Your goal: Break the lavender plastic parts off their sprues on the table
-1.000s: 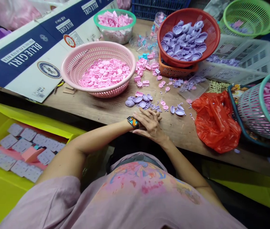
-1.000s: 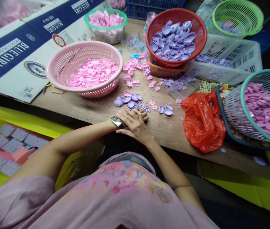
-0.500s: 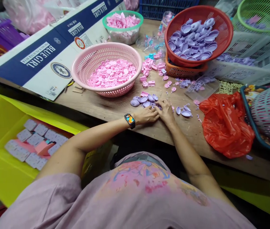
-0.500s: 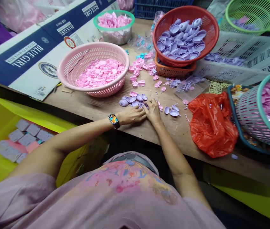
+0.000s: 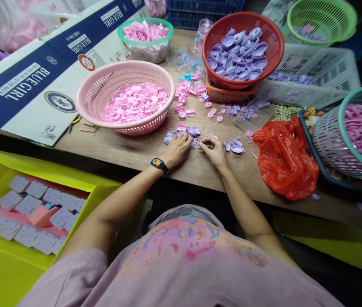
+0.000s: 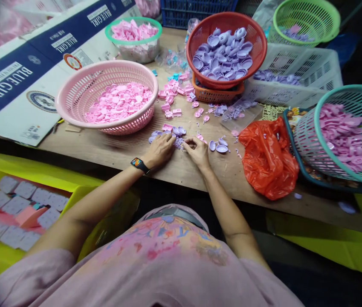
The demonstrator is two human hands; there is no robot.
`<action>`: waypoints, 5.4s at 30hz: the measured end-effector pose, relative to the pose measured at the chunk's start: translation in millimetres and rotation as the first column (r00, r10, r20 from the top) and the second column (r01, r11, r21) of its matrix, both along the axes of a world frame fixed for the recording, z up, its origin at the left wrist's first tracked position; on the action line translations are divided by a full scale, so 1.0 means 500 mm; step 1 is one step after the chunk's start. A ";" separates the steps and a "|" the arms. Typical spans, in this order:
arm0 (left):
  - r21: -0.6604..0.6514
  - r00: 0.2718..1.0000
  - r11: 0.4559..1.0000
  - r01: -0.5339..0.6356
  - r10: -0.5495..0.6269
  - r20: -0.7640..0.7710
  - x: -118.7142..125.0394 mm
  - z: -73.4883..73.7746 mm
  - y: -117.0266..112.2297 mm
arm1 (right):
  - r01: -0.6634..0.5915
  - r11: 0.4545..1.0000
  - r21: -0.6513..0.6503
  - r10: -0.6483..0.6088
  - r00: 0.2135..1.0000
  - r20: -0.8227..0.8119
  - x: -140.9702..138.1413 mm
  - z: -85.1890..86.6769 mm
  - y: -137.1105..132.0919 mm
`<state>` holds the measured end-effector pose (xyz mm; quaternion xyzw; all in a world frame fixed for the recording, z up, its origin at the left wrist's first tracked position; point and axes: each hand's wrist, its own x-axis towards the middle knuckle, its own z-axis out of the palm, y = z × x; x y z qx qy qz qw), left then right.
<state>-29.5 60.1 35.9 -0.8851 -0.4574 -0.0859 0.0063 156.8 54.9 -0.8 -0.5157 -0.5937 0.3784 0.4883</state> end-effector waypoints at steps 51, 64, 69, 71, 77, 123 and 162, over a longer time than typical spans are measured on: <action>-0.294 0.525 0.916 -0.275 0.399 0.752 0.040 -0.036 -0.070 | 0.098 0.972 0.216 -0.127 0.984 0.125 -0.043 0.026 -0.071; 0.008 0.738 0.953 -0.302 0.229 0.635 0.046 -0.075 -0.082 | 0.056 0.965 0.255 -0.109 0.974 0.197 -0.046 0.016 -0.075; 0.218 0.871 0.947 -0.237 0.108 0.480 0.041 -0.082 -0.080 | 0.081 0.983 0.166 -0.109 0.981 0.163 -0.048 0.016 -0.076; 0.250 0.895 0.945 -0.211 0.084 0.437 0.043 -0.081 -0.080 | 0.090 0.985 0.146 -0.111 0.984 0.142 -0.048 0.016 -0.075; 0.262 0.917 0.954 -0.148 0.033 0.398 0.048 -0.079 -0.083 | 0.056 0.996 0.072 -0.058 0.998 0.027 -0.039 0.009 -0.066; 0.010 0.848 0.999 -0.040 0.029 0.529 0.018 -0.073 -0.074 | -0.115 0.972 0.207 -0.082 0.655 0.751 0.071 0.030 0.012; -0.118 0.625 0.870 -0.478 0.432 0.650 -0.103 -0.070 -0.070 | -0.113 0.992 0.063 0.061 0.835 0.546 0.007 0.024 -0.068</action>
